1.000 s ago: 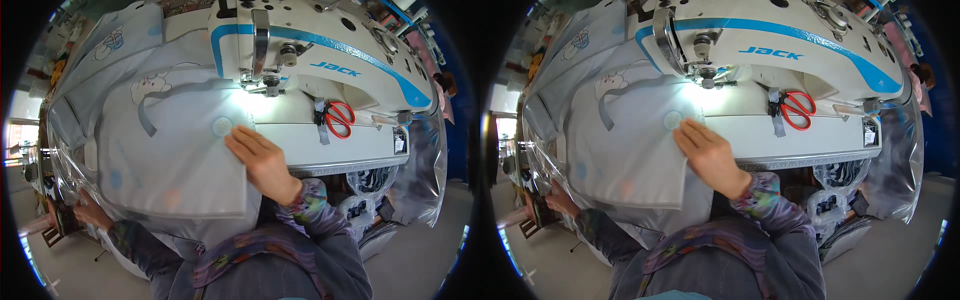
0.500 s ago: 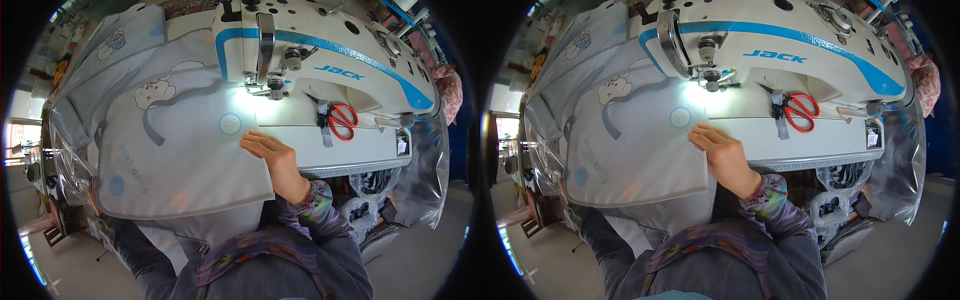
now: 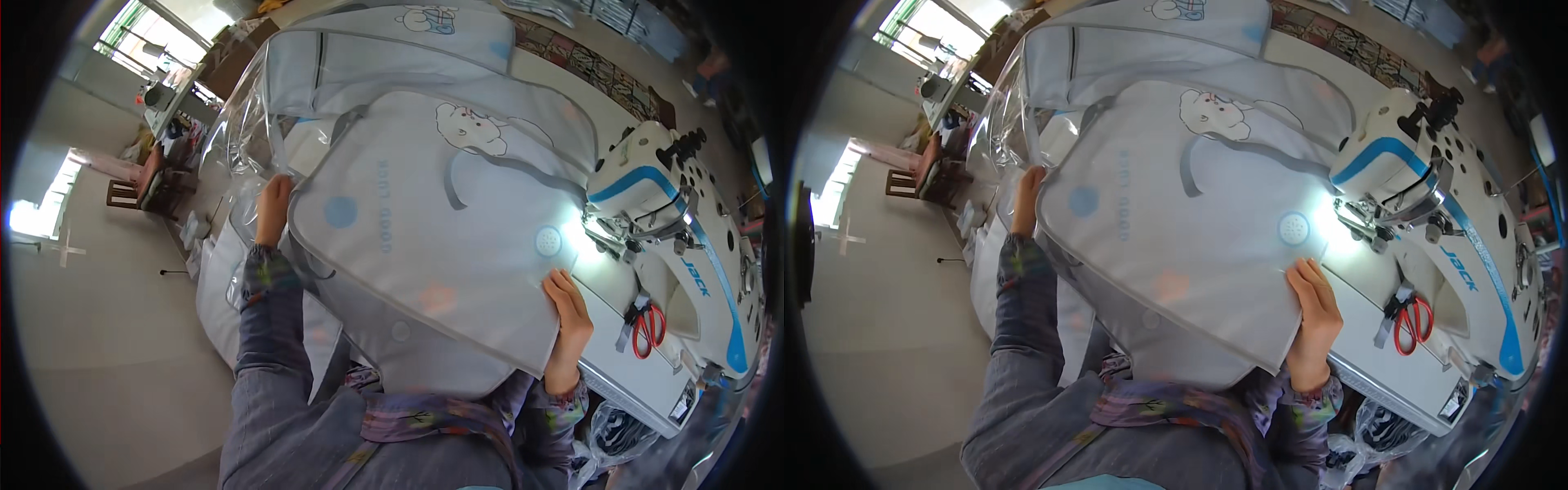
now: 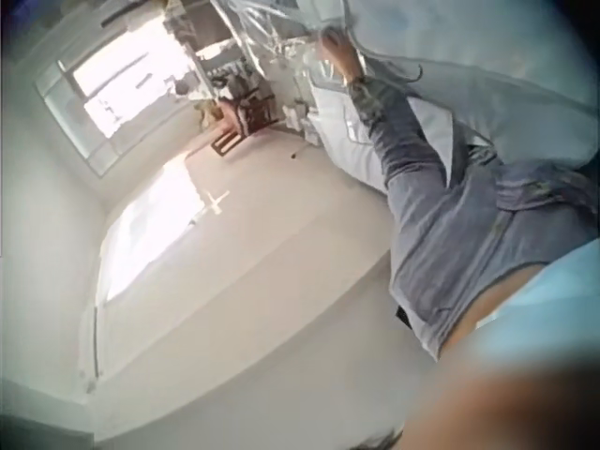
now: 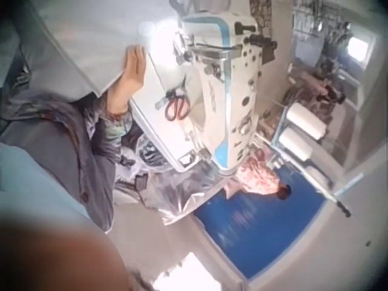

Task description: Sewing fabric and plastic sheets together to manufacture bags or covers using an industrial sewing machine.

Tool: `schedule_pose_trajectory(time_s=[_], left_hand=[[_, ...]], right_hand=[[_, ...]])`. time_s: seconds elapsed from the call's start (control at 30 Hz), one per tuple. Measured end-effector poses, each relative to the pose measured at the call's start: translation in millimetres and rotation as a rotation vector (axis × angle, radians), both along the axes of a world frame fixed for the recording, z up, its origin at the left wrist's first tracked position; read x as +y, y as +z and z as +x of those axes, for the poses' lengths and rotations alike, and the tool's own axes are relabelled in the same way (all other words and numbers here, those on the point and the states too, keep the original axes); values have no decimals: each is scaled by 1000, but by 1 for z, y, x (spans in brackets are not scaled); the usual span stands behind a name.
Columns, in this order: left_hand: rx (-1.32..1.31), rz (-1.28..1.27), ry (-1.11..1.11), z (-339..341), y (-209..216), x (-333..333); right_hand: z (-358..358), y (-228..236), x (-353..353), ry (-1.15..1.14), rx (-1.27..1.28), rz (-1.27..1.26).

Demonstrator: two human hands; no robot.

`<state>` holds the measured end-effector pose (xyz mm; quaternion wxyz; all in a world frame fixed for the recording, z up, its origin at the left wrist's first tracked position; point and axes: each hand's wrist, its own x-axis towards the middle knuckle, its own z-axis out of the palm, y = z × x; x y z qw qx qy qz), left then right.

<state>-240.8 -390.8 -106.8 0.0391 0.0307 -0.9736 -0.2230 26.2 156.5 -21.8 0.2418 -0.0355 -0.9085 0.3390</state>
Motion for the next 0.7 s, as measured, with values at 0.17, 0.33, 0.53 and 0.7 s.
schedule_pose_trajectory(time_s=[0.17,0.33,0.53,0.7], left_hand=[[552,-825,266,-14,79,-61],[956,-246,182,-97,165,-93],[951,-61,206,-152,224,4],[889,-109,114,-203,256,38]], right_hand=[[9,5,2,-15,-56,-29],[14,4,6,57,-63,-5],[8,1,8,65,-4,-23],[7,0,11,59,-1,-22]])
